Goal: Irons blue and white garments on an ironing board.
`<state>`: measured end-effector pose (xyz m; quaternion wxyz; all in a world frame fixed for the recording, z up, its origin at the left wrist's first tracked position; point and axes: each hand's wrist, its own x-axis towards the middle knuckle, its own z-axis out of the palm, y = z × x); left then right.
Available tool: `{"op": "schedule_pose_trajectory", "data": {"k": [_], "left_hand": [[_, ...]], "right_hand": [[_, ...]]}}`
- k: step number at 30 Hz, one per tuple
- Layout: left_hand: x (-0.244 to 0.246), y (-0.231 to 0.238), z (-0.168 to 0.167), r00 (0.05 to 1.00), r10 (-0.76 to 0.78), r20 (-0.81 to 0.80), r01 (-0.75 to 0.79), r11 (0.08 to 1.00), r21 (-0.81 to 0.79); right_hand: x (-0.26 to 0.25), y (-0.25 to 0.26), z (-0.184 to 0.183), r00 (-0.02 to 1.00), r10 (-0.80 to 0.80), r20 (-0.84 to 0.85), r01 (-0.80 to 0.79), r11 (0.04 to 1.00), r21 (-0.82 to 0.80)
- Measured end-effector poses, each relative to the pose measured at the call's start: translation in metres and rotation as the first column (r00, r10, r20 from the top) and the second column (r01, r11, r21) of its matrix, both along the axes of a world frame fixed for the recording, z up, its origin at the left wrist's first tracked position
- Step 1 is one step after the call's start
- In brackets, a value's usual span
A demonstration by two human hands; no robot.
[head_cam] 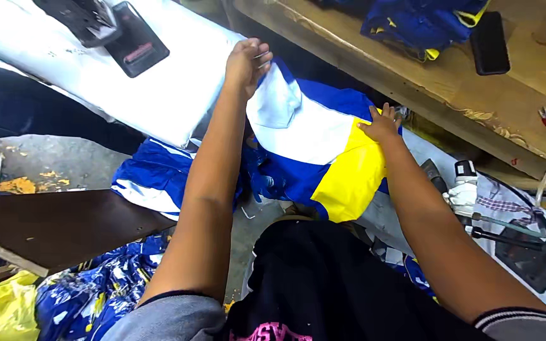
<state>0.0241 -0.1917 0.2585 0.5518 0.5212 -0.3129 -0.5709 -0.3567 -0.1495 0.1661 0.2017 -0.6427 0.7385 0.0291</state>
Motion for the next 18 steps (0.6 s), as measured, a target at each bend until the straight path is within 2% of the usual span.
{"op": "schedule_pose_trajectory", "data": {"k": [2,3,5,7,9,11,13,16,18], "left_hand": [[0.003,0.010,-0.005,0.997,-0.059,0.051,0.061,0.997,-0.039],[0.008,0.023,-0.015,0.995,-0.034,0.094,0.039,0.998,-0.053],[0.021,0.063,-0.050,0.986,0.106,0.125,-0.105,0.994,-0.014],[0.030,0.112,-0.100,0.962,0.258,0.093,-0.272,0.944,0.185],[0.026,0.158,-0.154,0.946,0.314,0.087,-0.317,0.826,0.466],[0.015,0.194,-0.193,0.979,0.187,0.085,-0.196,0.730,0.655],[-0.005,0.216,-0.219,0.998,0.048,0.050,-0.069,0.668,0.741],[-0.035,0.225,-0.230,0.994,-0.109,0.003,0.068,0.643,0.763],[-0.046,0.224,-0.234,0.991,-0.120,-0.061,0.125,0.659,0.741]], "right_hand": [[0.021,0.012,0.010,1.000,0.002,-0.001,-0.003,0.993,-0.115],[0.030,0.025,0.010,1.000,0.010,0.013,-0.008,0.984,-0.177],[0.045,0.059,0.004,0.998,0.015,0.054,-0.002,0.975,-0.222],[0.047,0.093,-0.017,0.998,-0.002,0.057,0.014,0.976,-0.218],[0.039,0.114,-0.041,0.999,-0.020,0.027,0.025,0.984,-0.175],[0.026,0.120,-0.060,1.000,0.009,0.011,-0.007,0.977,-0.211],[0.011,0.108,-0.071,0.998,0.067,-0.002,-0.065,0.962,-0.266],[-0.009,0.067,-0.068,0.989,0.144,-0.033,-0.148,0.957,-0.249],[-0.009,0.040,-0.053,0.983,0.171,-0.065,-0.179,0.969,-0.170]]}}
